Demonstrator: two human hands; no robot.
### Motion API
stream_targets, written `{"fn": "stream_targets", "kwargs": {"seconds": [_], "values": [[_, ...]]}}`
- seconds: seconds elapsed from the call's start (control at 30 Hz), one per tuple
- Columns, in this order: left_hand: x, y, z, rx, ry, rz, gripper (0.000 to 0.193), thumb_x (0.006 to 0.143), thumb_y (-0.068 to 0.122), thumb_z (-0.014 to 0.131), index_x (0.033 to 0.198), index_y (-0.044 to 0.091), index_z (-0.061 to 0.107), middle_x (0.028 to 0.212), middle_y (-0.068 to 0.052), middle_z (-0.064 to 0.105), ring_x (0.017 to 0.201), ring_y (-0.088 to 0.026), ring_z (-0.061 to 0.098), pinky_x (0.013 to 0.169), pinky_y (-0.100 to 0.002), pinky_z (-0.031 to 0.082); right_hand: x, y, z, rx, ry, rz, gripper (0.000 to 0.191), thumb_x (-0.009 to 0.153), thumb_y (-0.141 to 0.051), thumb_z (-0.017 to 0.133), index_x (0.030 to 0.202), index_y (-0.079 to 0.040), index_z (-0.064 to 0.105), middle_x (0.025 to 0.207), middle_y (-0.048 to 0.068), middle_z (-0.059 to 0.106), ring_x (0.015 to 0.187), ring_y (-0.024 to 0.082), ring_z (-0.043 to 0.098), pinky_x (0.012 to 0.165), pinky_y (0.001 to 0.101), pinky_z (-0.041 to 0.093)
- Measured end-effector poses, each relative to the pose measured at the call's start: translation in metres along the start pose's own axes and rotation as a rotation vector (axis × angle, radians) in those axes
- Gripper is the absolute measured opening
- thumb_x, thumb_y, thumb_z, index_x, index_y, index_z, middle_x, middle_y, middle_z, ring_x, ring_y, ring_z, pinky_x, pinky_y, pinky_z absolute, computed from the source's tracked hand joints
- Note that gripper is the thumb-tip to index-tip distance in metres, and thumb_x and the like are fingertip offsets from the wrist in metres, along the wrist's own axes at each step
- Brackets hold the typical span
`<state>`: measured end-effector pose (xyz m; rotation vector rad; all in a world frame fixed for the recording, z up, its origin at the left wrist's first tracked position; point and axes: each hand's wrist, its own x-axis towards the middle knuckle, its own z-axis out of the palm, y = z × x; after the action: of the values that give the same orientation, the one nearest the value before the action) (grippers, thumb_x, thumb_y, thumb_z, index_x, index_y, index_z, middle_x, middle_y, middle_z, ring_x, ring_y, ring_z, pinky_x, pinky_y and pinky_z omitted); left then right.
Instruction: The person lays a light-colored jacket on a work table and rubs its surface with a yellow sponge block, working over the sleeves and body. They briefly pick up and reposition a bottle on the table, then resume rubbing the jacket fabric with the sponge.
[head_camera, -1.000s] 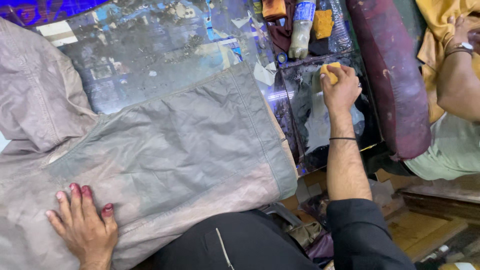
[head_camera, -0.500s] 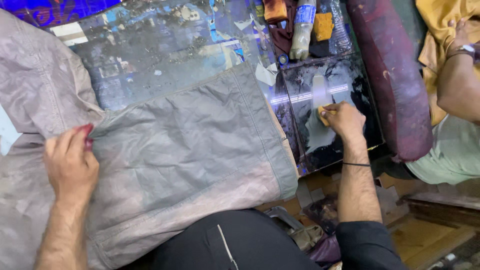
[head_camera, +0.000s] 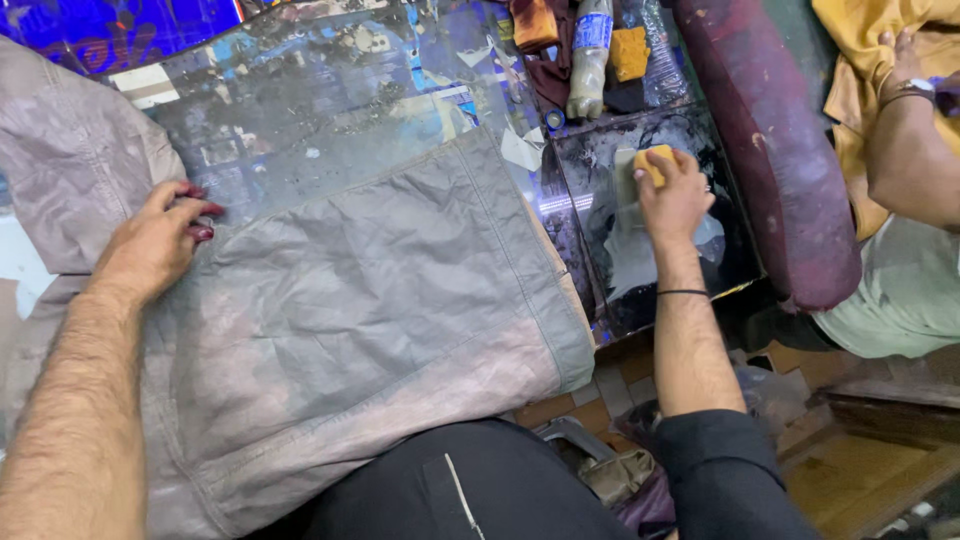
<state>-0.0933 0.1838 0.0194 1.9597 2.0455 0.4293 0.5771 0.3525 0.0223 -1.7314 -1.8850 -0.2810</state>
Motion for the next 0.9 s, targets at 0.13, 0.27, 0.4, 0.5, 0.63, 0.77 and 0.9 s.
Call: {"fn": "stream_targets", "kwargs": {"seconds": [0.13,0.27,0.4,0.5,0.63,0.77,0.9], "values": [[-0.001,-0.002,0.002,-0.023,0.072,0.036,0.028,0.090,0.011,0.067,0.118,0.008,0.069,0.145,-0.013,0.056,0.117,-0.038,0.063,0.097,-0.046,0.052,-0.009,-0.009,-0.007,-0.127,-0.475,0.137,0.029,0.093,-0.038,0.076,0.119,-0.025,0.079,0.123,0.008,0.070,0.117,0.033,0.062,0.098,0.0570,0.041],[0.002,0.004,0.004,0.092,0.056,-0.027,0.024,0.091,0.011,0.066,0.114,0.011,0.072,0.144,-0.011,0.057,0.115,-0.039,0.064,0.094,-0.049,0.052,-0.015,-0.003,-0.019,-0.138,-0.401,0.237,0.029,0.090,-0.036,0.078,0.116,-0.023,0.078,0.126,0.009,0.067,0.115,0.034,0.059,0.094,0.0579,0.039],[-0.008,-0.001,0.008,0.164,0.163,0.035,0.028,0.096,0.013,0.060,0.122,0.012,0.068,0.145,-0.007,0.060,0.114,-0.039,0.065,0.094,-0.050,0.053,-0.028,0.005,-0.002,-0.072,-0.165,-0.140,0.032,0.086,-0.022,0.077,0.118,-0.021,0.079,0.134,0.010,0.064,0.118,0.037,0.055,0.092,0.0562,0.041],[-0.005,-0.017,0.015,0.242,0.152,0.051,0.030,0.093,0.015,0.061,0.122,0.016,0.068,0.132,-0.003,0.065,0.110,-0.034,0.068,0.090,-0.046,0.055,-0.041,0.015,0.002,0.014,-0.459,0.002,0.029,0.079,-0.020,0.078,0.106,-0.028,0.080,0.133,-0.005,0.066,0.120,0.028,0.057,0.095,0.0524,0.039],[0.043,-0.028,0.029,0.322,0.257,0.222,0.008,0.105,0.020,0.059,0.105,0.013,0.063,0.102,-0.005,0.063,0.091,-0.030,0.066,0.084,-0.039,0.055,-0.059,0.006,-0.017,-0.102,-0.376,0.149,0.028,0.083,-0.020,0.078,0.109,-0.029,0.078,0.133,-0.003,0.065,0.120,0.027,0.056,0.097,0.0511,0.037],[0.041,-0.022,0.007,0.342,0.143,0.094,0.015,0.102,0.023,0.059,0.112,0.017,0.068,0.109,-0.006,0.065,0.099,-0.031,0.066,0.087,-0.043,0.055,-0.081,-0.031,-0.056,0.252,-0.280,0.226,0.033,0.084,-0.020,0.077,0.117,-0.021,0.075,0.134,0.001,0.064,0.125,0.028,0.059,0.105,0.0440,0.043],[0.028,0.007,-0.035,0.338,0.027,-0.081,0.028,0.098,0.027,0.059,0.122,0.021,0.074,0.120,-0.006,0.068,0.112,-0.033,0.067,0.092,-0.049,0.054,-0.146,-0.097,-0.087,1.331,0.008,0.525,0.041,0.100,-0.016,0.065,0.139,-0.004,0.057,0.139,0.013,0.059,0.126,0.026,0.059,0.107,0.0385,0.049]]}}
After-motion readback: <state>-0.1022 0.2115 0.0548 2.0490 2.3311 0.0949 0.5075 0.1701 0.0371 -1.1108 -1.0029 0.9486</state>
